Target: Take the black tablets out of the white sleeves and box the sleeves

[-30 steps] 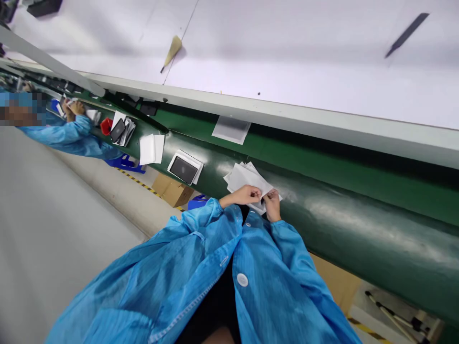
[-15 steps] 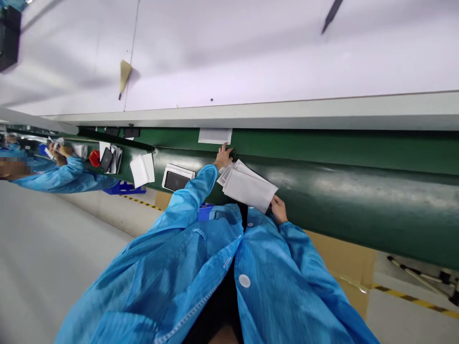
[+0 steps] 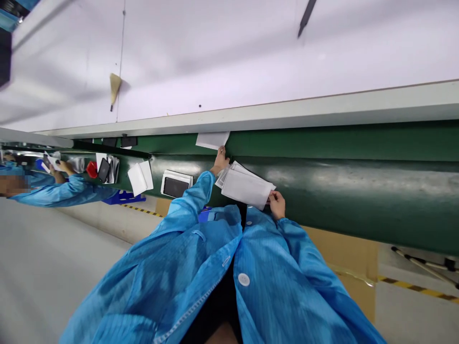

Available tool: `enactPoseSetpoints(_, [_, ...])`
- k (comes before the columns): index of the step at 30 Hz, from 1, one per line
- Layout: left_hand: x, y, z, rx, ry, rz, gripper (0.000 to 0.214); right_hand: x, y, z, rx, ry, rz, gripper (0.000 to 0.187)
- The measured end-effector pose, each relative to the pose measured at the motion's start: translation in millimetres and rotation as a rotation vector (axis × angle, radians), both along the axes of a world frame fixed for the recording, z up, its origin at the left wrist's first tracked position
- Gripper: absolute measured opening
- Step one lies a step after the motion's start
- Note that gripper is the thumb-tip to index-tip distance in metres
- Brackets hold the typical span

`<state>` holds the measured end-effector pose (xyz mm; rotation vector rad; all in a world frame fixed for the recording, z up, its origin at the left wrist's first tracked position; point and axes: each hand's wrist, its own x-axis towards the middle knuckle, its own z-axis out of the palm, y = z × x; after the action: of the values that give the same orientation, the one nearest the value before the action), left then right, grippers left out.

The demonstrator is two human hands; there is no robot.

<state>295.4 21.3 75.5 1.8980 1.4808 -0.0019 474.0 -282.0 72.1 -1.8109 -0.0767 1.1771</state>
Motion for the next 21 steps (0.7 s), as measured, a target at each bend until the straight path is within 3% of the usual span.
enactPoseSetpoints(4, [-27, -36, 16.5, 0.085, -0.138, 0.002, 0.081, 6, 10, 9.4, 0.047, -0.277, -0.029, 0.034])
enactPoseSetpoints(7, [-44, -70, 30.8, 0.128, -0.199, -0.002, 0.079, 0, 33, 21.5, 0.164, -0.353, 0.105, 0.032])
enactPoseSetpoints(11, [-53, -117, 49.9, 0.176, -0.271, -0.013, 0.075, -26, 80, 40.1, 0.309, 0.056, 0.305, 0.046])
enactPoseSetpoints(14, [-54, -150, 62.1, 0.193, -0.351, -0.100, 0.074, -49, 111, 52.7, 0.369, 0.357, 0.348, 0.058])
enactPoseSetpoints(18, [-54, -190, 69.2, 0.186, -0.418, -0.244, 0.075, -72, 128, 61.5, 0.332, 0.444, 0.284, 0.056])
enactPoseSetpoints(21, [-55, -217, 66.8, 0.152, -0.443, -0.303, 0.075, -79, 117, 57.5, 0.320, 0.384, 0.239, 0.056])
